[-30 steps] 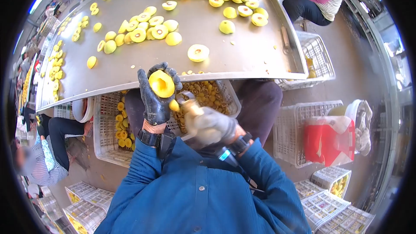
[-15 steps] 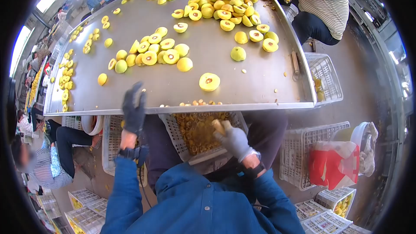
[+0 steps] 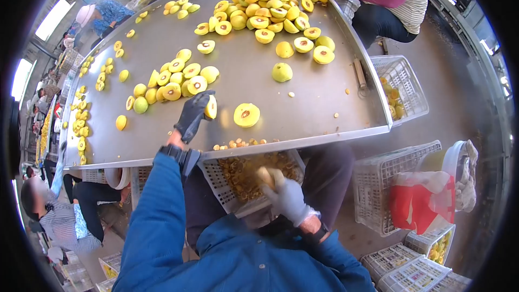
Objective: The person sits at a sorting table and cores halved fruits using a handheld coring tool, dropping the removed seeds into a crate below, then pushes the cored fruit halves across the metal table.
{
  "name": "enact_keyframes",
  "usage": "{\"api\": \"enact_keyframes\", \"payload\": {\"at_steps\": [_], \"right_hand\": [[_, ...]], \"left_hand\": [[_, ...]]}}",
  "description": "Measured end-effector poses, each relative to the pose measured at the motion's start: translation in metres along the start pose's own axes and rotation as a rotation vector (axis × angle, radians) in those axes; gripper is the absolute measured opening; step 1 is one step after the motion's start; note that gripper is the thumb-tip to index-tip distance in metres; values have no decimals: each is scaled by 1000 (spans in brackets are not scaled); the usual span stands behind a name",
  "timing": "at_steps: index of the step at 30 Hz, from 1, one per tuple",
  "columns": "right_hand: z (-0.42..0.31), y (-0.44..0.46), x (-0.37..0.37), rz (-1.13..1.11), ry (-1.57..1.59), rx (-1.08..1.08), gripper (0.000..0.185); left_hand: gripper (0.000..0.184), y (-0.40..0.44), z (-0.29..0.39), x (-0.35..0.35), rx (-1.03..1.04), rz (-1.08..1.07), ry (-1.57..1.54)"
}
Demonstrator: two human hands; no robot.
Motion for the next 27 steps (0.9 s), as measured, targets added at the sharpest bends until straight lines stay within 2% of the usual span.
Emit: {"api": "enact_keyframes", "payload": {"at_steps": [2, 4, 5, 6, 8, 11, 14, 17, 19, 20, 23, 25, 27], "right_hand": [[-31, 12, -7, 37, 8, -107, 39], [-64, 14, -9, 22, 13, -157, 37], [-79, 13, -7, 18, 15, -185, 37], [-90, 13, -4, 16, 14, -214, 36], [-103, 10, 3, 40, -11, -283, 30], [-110, 0, 10, 84, -90, -353, 27], [-111, -8, 17, 132, -361, -433, 25], [-108, -14, 19, 251, -437, -506, 26], [-109, -13, 15, 149, -381, -437, 18], [-111, -14, 13, 96, -351, -401, 24], [-120, -17, 19, 19, -288, -359, 25], [-119, -17, 23, -145, 8, -364, 26], [-120, -21, 32, -529, 521, -125, 26]], "left_hand": [[42, -47, 38, 5, 46, 68, -363], [41, -87, 79, 18, 339, 60, 132], [41, -103, 86, 23, 377, 66, 261], [48, -114, 78, 29, 271, 163, -106], [60, -137, 77, 43, 89, 309, -631], [66, -158, 104, 53, 139, 336, -364], [62, -167, 132, 64, 122, 402, -457], [59, -169, 134, 62, 114, 391, -372], [57, -169, 134, 62, 103, 385, -317], [56, -171, 133, 62, 94, 384, -289], [49, -172, 146, 62, 179, 429, -239], [46, -173, 147, 60, 221, 457, -174], [50, -172, 150, 55, 306, 444, -62]]}}
Point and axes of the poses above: each hand's wrist, its own y-axis towards the middle knuckle, its own x-axis out of the palm, z = x × y, the point moved 6 cm from there along y, towards the middle knuckle, and after that the axes turned 12 degrees about x, right-handed, at the moved point
